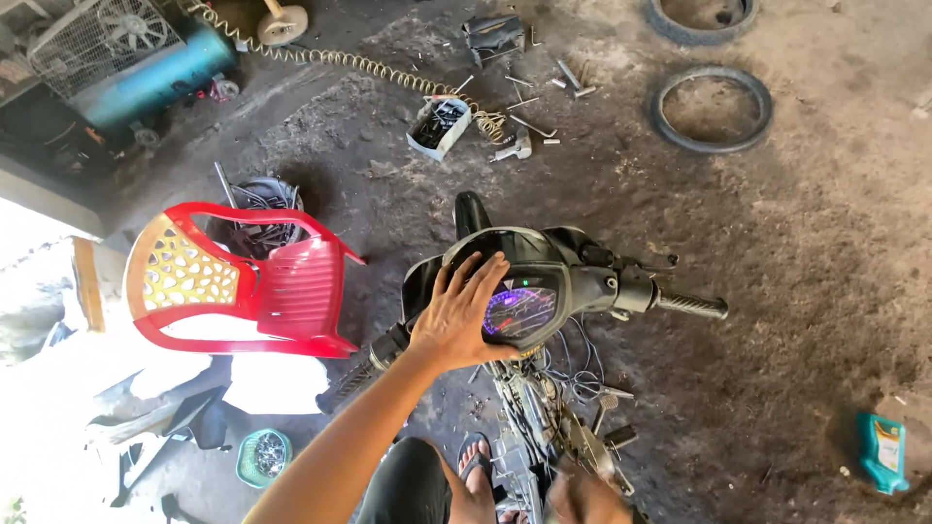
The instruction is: Connecting electrical wiring and assembling the front console assembly of a motorcycle.
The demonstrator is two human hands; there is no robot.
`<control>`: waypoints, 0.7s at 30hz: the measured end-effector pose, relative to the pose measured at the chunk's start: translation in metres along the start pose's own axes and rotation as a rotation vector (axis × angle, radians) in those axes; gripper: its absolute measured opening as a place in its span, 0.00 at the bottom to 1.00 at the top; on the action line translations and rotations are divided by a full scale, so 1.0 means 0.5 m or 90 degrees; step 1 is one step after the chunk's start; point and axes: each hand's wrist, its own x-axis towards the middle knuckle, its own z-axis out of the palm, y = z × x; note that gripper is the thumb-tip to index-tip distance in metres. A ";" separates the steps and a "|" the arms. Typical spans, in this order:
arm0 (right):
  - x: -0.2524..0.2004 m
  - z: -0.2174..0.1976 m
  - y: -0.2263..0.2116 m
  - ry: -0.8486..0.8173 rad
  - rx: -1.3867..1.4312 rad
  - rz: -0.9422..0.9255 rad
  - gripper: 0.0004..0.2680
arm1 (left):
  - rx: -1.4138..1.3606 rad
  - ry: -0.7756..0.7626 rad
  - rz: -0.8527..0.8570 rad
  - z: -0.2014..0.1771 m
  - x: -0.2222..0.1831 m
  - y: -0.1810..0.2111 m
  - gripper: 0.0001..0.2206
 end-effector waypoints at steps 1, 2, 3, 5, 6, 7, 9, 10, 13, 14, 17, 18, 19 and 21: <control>0.152 -0.017 -0.060 -0.014 -0.027 -0.025 0.07 | -0.001 -0.004 0.001 -0.001 0.001 -0.001 0.61; 0.277 -0.047 -0.149 -0.030 -0.055 -0.048 0.07 | -0.003 -0.010 0.000 0.000 -0.002 0.001 0.61; 0.345 -0.050 -0.156 -0.035 -0.057 -0.048 0.07 | -0.006 -0.012 -0.004 0.002 -0.001 -0.001 0.61; 0.482 -0.053 -0.167 0.004 -0.145 -0.099 0.17 | 0.005 -0.009 0.001 0.005 0.003 -0.003 0.61; 0.515 -0.028 -0.150 0.002 -0.145 -0.097 0.17 | 0.005 -0.012 0.000 0.004 0.002 -0.005 0.61; 0.548 -0.003 -0.132 -0.009 -0.175 -0.127 0.19 | 0.003 -0.006 0.001 0.003 0.002 -0.005 0.61; 0.585 0.032 -0.113 -0.025 -0.206 -0.155 0.22 | -0.002 -0.005 0.000 0.006 0.001 -0.001 0.61; 0.586 0.047 -0.118 -0.023 -0.219 -0.166 0.23 | -0.001 -0.001 0.001 0.005 -0.001 -0.001 0.61; 0.585 0.062 -0.120 -0.031 -0.215 -0.152 0.25 | -0.010 -0.003 0.004 0.002 0.004 0.002 0.62; 0.583 0.063 -0.119 -0.041 -0.196 -0.136 0.25 | -0.018 -0.002 0.001 0.000 0.003 0.004 0.62; 0.582 0.064 -0.124 -0.035 -0.196 -0.142 0.25 | -0.006 0.006 0.010 -0.003 0.003 0.004 0.62; 0.583 0.065 -0.121 -0.034 -0.197 -0.139 0.25 | -0.007 0.004 0.012 -0.002 0.003 0.003 0.62; 0.584 0.065 -0.119 -0.042 -0.204 -0.141 0.25 | -0.004 0.008 0.015 -0.001 0.002 0.003 0.62; 0.581 0.065 -0.113 -0.050 -0.213 -0.140 0.26 | -0.004 0.009 0.019 0.001 -0.001 0.005 0.62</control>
